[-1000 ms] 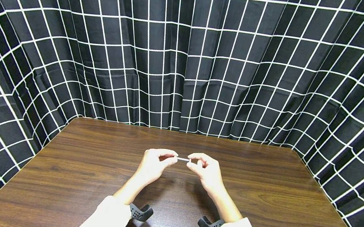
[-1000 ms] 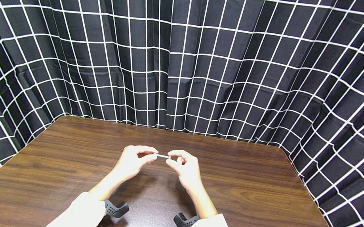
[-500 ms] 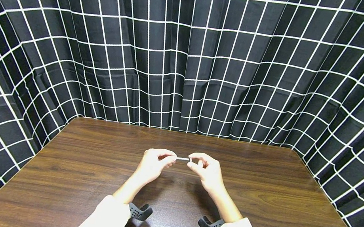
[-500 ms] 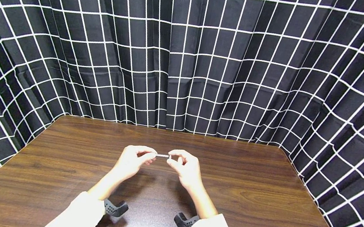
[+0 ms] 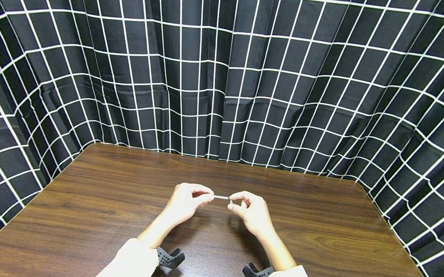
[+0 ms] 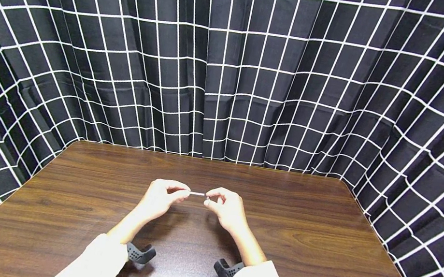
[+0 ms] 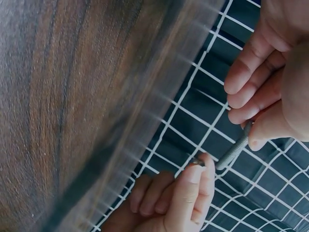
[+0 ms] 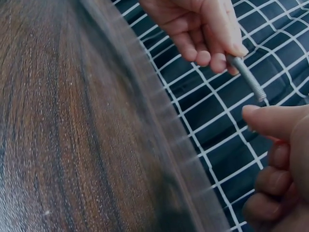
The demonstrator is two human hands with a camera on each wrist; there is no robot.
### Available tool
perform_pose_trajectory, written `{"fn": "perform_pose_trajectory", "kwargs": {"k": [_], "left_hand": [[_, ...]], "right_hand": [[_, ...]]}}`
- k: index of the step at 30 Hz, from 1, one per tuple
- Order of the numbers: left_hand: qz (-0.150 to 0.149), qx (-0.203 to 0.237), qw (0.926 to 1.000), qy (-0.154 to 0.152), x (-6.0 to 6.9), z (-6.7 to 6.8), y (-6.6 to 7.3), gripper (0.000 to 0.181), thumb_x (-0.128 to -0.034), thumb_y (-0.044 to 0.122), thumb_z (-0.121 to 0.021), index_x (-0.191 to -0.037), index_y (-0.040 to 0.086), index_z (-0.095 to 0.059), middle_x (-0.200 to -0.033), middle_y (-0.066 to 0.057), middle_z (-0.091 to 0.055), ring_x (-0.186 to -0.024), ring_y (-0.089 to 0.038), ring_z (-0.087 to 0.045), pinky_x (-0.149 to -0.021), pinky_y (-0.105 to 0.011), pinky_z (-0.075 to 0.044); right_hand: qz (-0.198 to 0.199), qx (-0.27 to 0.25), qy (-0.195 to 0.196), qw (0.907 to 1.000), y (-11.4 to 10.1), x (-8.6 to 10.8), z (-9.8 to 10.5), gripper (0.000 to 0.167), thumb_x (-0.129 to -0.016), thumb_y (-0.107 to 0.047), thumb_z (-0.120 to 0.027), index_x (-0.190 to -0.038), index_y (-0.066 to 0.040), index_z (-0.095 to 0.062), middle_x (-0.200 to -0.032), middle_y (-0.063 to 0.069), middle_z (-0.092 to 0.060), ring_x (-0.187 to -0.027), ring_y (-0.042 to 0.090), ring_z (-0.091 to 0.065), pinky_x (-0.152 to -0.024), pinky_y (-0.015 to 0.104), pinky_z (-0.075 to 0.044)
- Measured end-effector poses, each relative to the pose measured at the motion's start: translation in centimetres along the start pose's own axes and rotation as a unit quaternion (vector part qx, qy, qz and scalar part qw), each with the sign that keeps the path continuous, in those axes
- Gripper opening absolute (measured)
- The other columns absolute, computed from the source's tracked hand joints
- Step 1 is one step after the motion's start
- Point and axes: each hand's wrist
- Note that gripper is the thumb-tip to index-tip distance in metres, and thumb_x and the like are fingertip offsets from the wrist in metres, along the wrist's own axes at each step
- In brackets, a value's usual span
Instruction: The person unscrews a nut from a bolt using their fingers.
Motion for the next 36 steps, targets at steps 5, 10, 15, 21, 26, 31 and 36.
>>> {"fn": "perform_pose_trajectory", "kwargs": {"k": [5,10,15,21,26,31,36], "left_hand": [[0.007,-0.021,0.9995,-0.020,0.1,0.1,-0.6,0.008,-0.0854,0.015,-0.074,-0.090,0.009,-0.076,-0.076,-0.012,-0.070,-0.066,-0.031,-0.067,-0.057,-0.023,-0.050],[0.009,-0.049,0.9980,-0.038,0.2,0.2,-1.1,0.008,-0.0850,0.017,-0.074,-0.089,0.011,-0.076,-0.072,-0.002,-0.070,-0.061,-0.017,-0.065,-0.055,-0.023,-0.048],[0.012,-0.073,0.9962,-0.045,0.4,0.1,-1.4,0.009,-0.0841,0.018,-0.075,-0.089,0.010,-0.076,-0.070,0.003,-0.068,-0.058,-0.009,-0.059,-0.053,-0.024,-0.046],[0.012,-0.089,0.9946,-0.052,0.4,-0.1,-2.3,0.008,-0.0832,0.021,-0.076,-0.085,0.013,-0.076,-0.067,0.007,-0.066,-0.055,-0.006,-0.057,-0.050,-0.023,-0.045],[0.013,-0.096,0.9920,-0.081,0.7,-0.3,-2.9,0.007,-0.0817,0.018,-0.078,-0.084,0.012,-0.076,-0.065,0.009,-0.066,-0.054,-0.004,-0.057,-0.050,-0.022,-0.046],[0.011,-0.103,0.9901,-0.095,0.8,-0.3,-3.1,0.007,-0.0805,0.016,-0.079,-0.083,0.010,-0.075,-0.068,0.008,-0.067,-0.052,-0.003,-0.056,-0.050,-0.022,-0.047],[0.012,-0.131,0.9872,-0.090,0.8,-0.1,-3.0,0.006,-0.0800,0.017,-0.079,-0.081,0.013,-0.075,-0.070,0.010,-0.068,-0.054,-0.002,-0.055,-0.052,-0.022,-0.047]], "right_hand": [[-0.016,0.046,-0.024,0.9985,0.3,-0.1,0.1,0.017,-0.075,-0.010,-0.079,-0.091,-0.012,-0.074,-0.054,-0.007,-0.039,-0.048,0.006,-0.035,-0.046,0.026,-0.030],[-0.027,0.068,-0.041,0.9965,1.0,0.0,0.0,0.018,-0.074,-0.009,-0.080,-0.090,-0.010,-0.074,-0.052,-0.008,-0.039,-0.047,0.007,-0.035,-0.046,0.025,-0.030],[-0.045,0.085,-0.050,0.9941,1.4,0.1,0.0,0.016,-0.073,-0.007,-0.081,-0.087,-0.009,-0.074,-0.051,-0.009,-0.036,-0.046,0.006,-0.032,-0.045,0.023,-0.029],[-0.074,0.089,-0.061,0.9914,1.5,0.5,0.1,0.013,-0.070,-0.006,-0.080,-0.081,-0.006,-0.072,-0.053,-0.007,-0.042,-0.048,0.007,-0.036,-0.046,0.026,-0.031],[-0.078,0.110,-0.066,0.9886,1.6,0.7,0.1,0.013,-0.070,-0.007,-0.081,-0.080,-0.007,-0.072,-0.057,-0.006,-0.048,-0.053,0.009,-0.040,-0.051,0.028,-0.035],[-0.086,0.119,-0.066,0.9869,1.7,0.7,0.1,0.013,-0.070,-0.007,-0.081,-0.079,-0.008,-0.072,-0.059,-0.005,-0.050,-0.055,0.011,-0.043,-0.052,0.029,-0.036],[-0.092,0.129,-0.065,0.9852,1.7,0.5,0.0,0.013,-0.070,-0.007,-0.081,-0.079,-0.010,-0.072,-0.059,-0.005,-0.049,-0.055,0.012,-0.043,-0.053,0.030,-0.036]]}}
Point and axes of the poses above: each hand's wrist, its own x-axis away from the middle knuckle, its own z-axis out of the back of the hand, y = z × x
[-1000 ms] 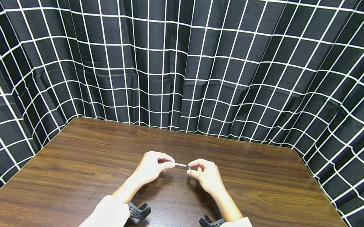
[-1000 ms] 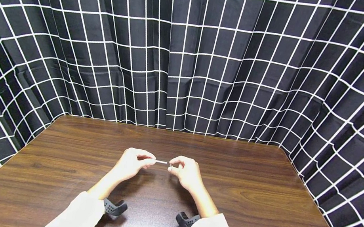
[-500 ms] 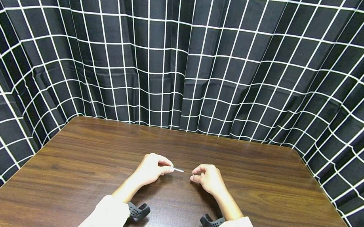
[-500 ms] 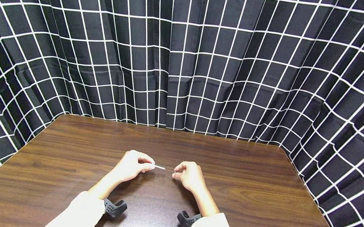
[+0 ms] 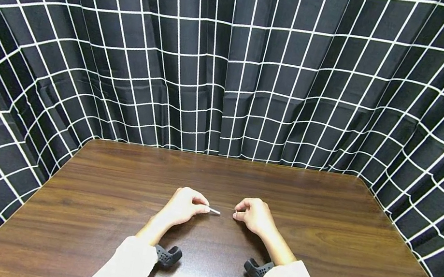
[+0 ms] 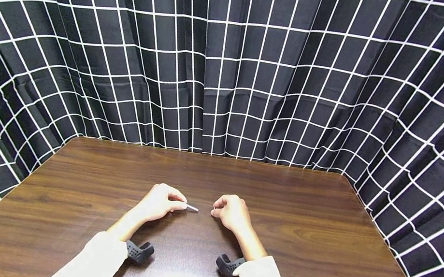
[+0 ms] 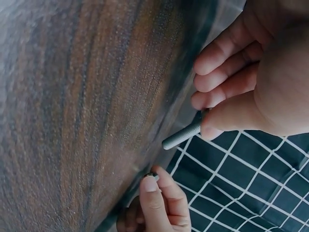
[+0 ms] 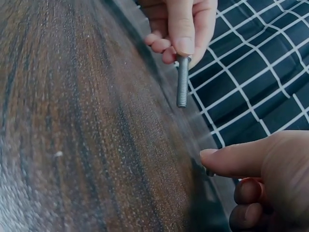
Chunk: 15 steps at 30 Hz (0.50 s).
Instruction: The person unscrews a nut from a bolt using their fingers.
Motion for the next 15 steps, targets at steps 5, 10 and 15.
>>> {"fn": "perform_pose_trajectory", "kwargs": {"k": [5,10,15], "left_hand": [[-0.003,-0.028,0.9996,-0.002,0.04,0.01,-0.04,0.006,-0.0797,0.019,-0.079,-0.081,0.014,-0.076,-0.071,0.011,-0.069,-0.061,-0.004,-0.057,-0.058,-0.023,-0.046],[0.016,-0.027,0.9994,-0.016,0.25,-0.08,-0.26,0.005,-0.0806,0.019,-0.079,-0.082,0.015,-0.076,-0.074,0.010,-0.069,-0.066,-0.006,-0.059,-0.062,-0.025,-0.047],[0.015,-0.040,0.9987,-0.029,0.11,0.10,-0.10,0.004,-0.0796,0.015,-0.079,-0.079,0.014,-0.075,-0.072,0.010,-0.068,-0.064,-0.005,-0.057,-0.061,-0.025,-0.046]], "right_hand": [[0.007,0.023,0.003,0.9997,0.08,0.02,-0.15,0.013,-0.070,-0.008,-0.081,-0.079,-0.011,-0.072,-0.058,-0.006,-0.049,-0.055,0.012,-0.043,-0.054,0.031,-0.038],[0.010,0.046,0.005,0.9989,0.17,0.04,-0.35,0.014,-0.070,-0.011,-0.082,-0.080,-0.014,-0.073,-0.059,-0.007,-0.052,-0.056,0.012,-0.045,-0.057,0.033,-0.041],[0.004,0.053,0.009,0.9985,0.22,-0.04,-0.49,0.014,-0.070,-0.014,-0.083,-0.080,-0.016,-0.073,-0.057,-0.007,-0.050,-0.055,0.012,-0.044,-0.055,0.033,-0.040]]}}
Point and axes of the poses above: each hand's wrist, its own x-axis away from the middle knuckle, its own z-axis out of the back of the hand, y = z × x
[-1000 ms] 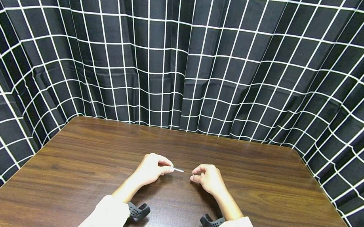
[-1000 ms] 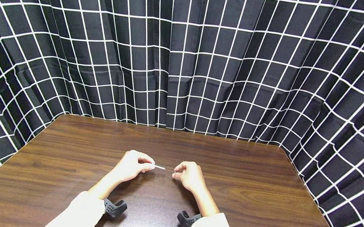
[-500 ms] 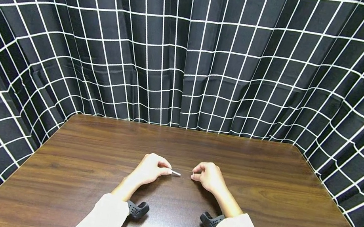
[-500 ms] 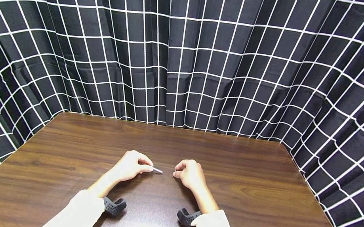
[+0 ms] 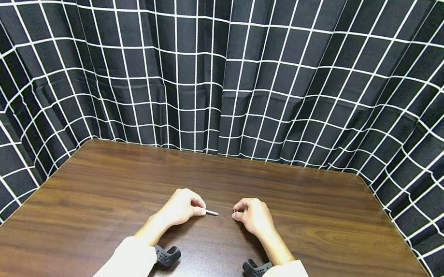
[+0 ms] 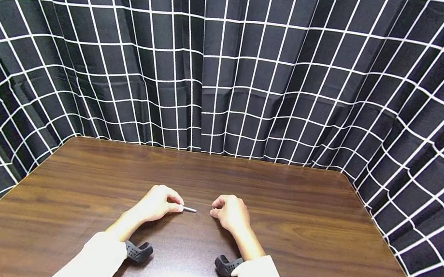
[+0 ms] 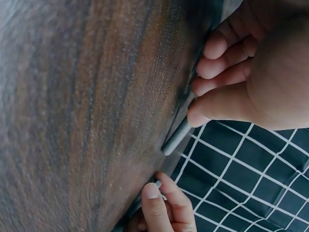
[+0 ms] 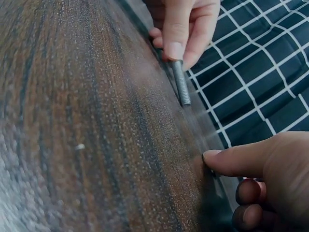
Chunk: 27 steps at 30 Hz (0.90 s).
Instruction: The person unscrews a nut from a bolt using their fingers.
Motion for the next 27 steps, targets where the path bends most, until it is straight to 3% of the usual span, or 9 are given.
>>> {"fn": "perform_pose_trajectory", "kwargs": {"k": [11,19,27], "left_hand": [[0.000,-0.030,0.9995,-0.007,0.2,0.0,-0.1,0.006,-0.0756,0.011,-0.080,-0.077,0.013,-0.074,-0.061,0.012,-0.059,-0.057,-0.003,-0.049,-0.054,-0.024,-0.041],[0.007,-0.005,0.9998,-0.018,-0.1,-0.3,0.0,0.009,-0.0763,0.010,-0.079,-0.083,0.009,-0.073,-0.062,0.010,-0.058,-0.056,-0.003,-0.049,-0.054,-0.023,-0.041],[0.022,0.008,0.9997,-0.011,0.0,0.2,-0.3,0.016,-0.0763,0.013,-0.079,-0.091,0.008,-0.073,-0.063,0.008,-0.058,-0.057,-0.006,-0.049,-0.052,-0.025,-0.041]], "right_hand": [[0.016,-0.024,-0.016,0.9995,0.2,0.0,0.1,0.017,-0.069,-0.010,-0.084,-0.084,-0.012,-0.075,-0.055,-0.007,-0.048,-0.053,0.010,-0.043,-0.053,0.031,-0.038],[0.009,-0.035,-0.017,0.9992,0.5,0.2,0.5,0.019,-0.067,-0.008,-0.083,-0.084,-0.011,-0.075,-0.056,-0.006,-0.048,-0.054,0.011,-0.043,-0.051,0.030,-0.036],[0.006,-0.061,-0.022,0.9979,0.5,0.0,1.2,0.031,-0.069,-0.010,-0.083,-0.098,-0.006,-0.073,-0.057,-0.006,-0.047,-0.052,0.010,-0.044,-0.051,0.029,-0.037]]}}
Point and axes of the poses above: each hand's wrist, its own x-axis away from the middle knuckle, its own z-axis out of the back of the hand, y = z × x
